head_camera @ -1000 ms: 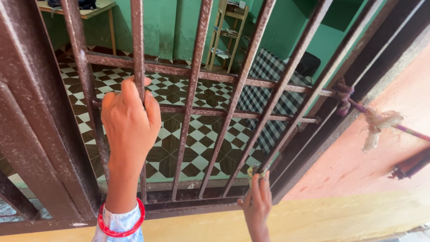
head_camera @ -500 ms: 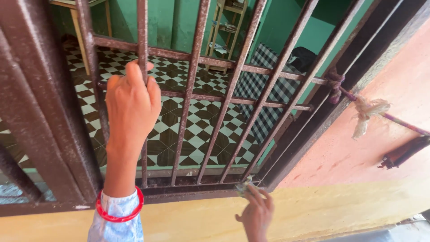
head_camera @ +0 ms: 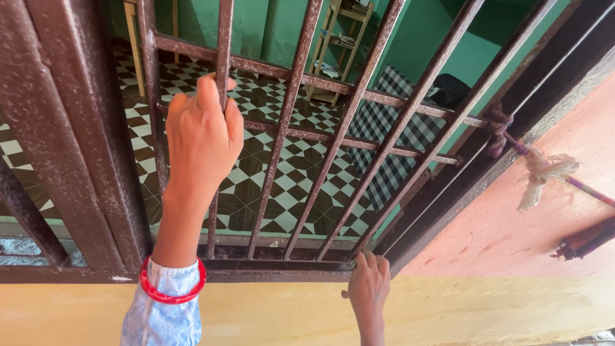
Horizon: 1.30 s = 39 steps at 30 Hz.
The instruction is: The person stands outside a barred window and wipes the glass panes and the metal security bars with a small cloth, reaching through and around the bars to clean different sections of the window, occasionally refolding the cloth.
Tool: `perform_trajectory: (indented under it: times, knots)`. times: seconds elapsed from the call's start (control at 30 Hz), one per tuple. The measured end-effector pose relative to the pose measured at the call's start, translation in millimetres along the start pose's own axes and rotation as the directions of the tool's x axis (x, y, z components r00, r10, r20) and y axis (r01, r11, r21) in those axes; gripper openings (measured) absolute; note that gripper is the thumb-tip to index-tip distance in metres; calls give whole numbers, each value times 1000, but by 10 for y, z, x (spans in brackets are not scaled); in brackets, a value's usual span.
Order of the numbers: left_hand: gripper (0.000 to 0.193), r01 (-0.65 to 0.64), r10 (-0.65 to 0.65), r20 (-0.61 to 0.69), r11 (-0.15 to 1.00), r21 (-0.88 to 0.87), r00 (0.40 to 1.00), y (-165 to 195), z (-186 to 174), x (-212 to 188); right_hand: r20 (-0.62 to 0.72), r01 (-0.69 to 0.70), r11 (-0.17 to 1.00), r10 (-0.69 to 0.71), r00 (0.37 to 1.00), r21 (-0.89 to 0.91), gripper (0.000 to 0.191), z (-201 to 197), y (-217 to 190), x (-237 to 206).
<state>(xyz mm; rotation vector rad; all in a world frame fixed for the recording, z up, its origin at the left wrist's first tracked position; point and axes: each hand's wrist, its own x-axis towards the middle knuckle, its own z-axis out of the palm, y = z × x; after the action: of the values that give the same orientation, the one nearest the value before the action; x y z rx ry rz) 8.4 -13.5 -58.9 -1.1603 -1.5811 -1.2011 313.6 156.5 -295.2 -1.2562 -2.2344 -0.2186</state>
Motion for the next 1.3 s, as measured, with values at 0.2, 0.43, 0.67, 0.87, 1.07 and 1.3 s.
perform_trajectory:
  times: [0.2,0.43,0.67,0.87,1.07,1.3]
  knots:
    - [18,-74,73,-95,997,0,993,-23,50,-4,-24,0,989,4,1000,148,39,54,133,-355]
    - [17,-55,56,-113,998,14,992,-28,74,-2,-380,275,923,-162,911,267,57,180,-245,-349]
    - [19,-39,37,-96,999,-20,995,-21,35,19,27,125,966,-135,991,227,43,367,-416,-54]
    - [17,-88,82,-163,996,-29,983,-22,40,29,-152,180,916,-133,979,358,46,590,-179,-340]
    - [16,-72,67,-162,997,-25,985,-33,51,39,-524,453,762,-177,833,462,53,627,-413,-461]
    - [15,-99,92,-188,995,-26,978,-42,60,27,-106,304,851,-287,952,429,51,440,-1038,-147]
